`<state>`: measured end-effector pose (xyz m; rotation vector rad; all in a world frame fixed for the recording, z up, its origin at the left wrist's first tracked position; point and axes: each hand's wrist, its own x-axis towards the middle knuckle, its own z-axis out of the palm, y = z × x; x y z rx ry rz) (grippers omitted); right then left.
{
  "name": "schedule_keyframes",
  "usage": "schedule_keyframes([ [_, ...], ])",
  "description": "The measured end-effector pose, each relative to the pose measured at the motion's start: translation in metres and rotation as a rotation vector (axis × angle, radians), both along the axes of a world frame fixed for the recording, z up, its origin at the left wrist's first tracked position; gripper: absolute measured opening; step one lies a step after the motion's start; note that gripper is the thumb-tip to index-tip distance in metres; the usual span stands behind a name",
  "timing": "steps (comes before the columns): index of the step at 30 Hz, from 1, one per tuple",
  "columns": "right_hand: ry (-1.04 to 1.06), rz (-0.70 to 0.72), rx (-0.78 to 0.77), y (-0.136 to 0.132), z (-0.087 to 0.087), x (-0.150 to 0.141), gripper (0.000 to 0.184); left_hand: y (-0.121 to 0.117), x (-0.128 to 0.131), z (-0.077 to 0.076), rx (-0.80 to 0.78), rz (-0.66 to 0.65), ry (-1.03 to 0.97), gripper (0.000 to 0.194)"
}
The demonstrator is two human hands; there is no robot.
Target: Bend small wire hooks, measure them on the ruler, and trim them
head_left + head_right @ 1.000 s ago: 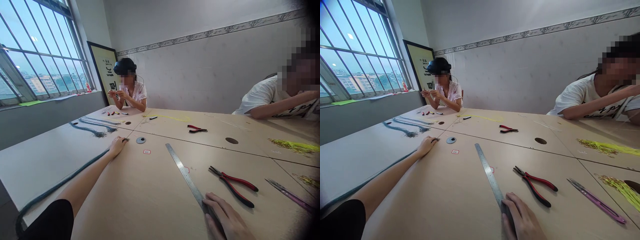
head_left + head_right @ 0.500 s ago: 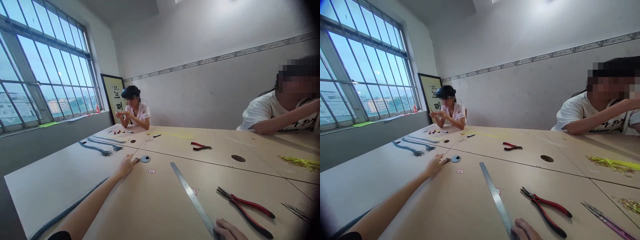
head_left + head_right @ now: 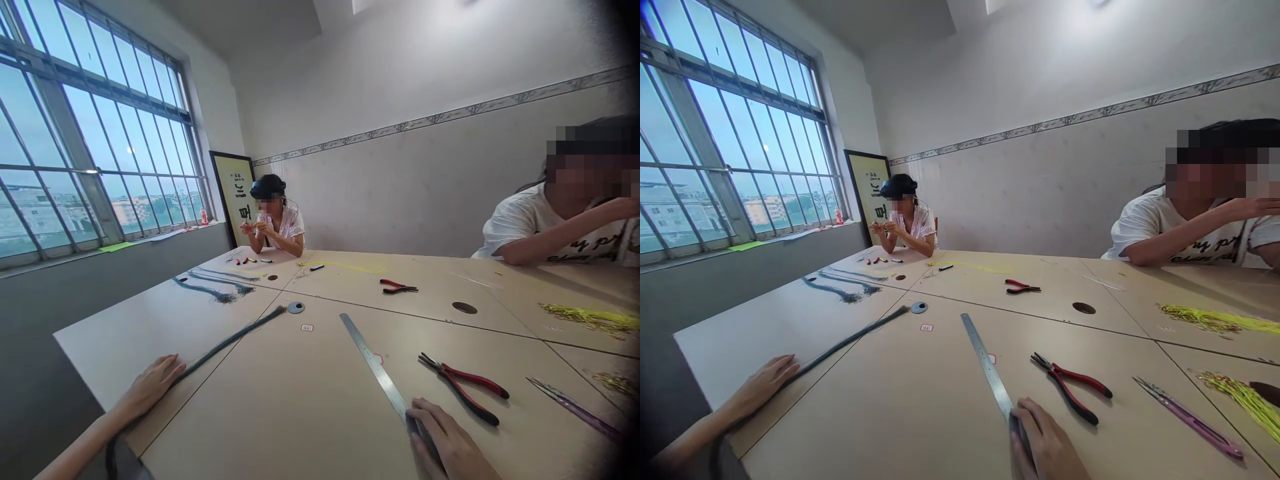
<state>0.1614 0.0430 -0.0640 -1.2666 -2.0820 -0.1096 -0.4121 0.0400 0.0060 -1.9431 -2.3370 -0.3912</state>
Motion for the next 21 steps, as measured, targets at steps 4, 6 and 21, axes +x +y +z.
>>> schedule_keyframes([
  [4, 0.003, -0.014, -0.060, -0.004, 0.004, -0.003, 0.029, -0.023, 0.001, -0.011, -0.027, 0.011, -0.006, 0.028],
  [6, 0.003, -0.004, -0.084, -0.006, 0.005, -0.003, 0.029, -0.027, 0.004, -0.014, -0.038, 0.005, -0.006, 0.028],
  [21, 0.004, 0.044, -0.107, -0.008, 0.012, -0.004, 0.028, -0.052, 0.031, -0.009, -0.117, -0.085, -0.080, 0.024],
])
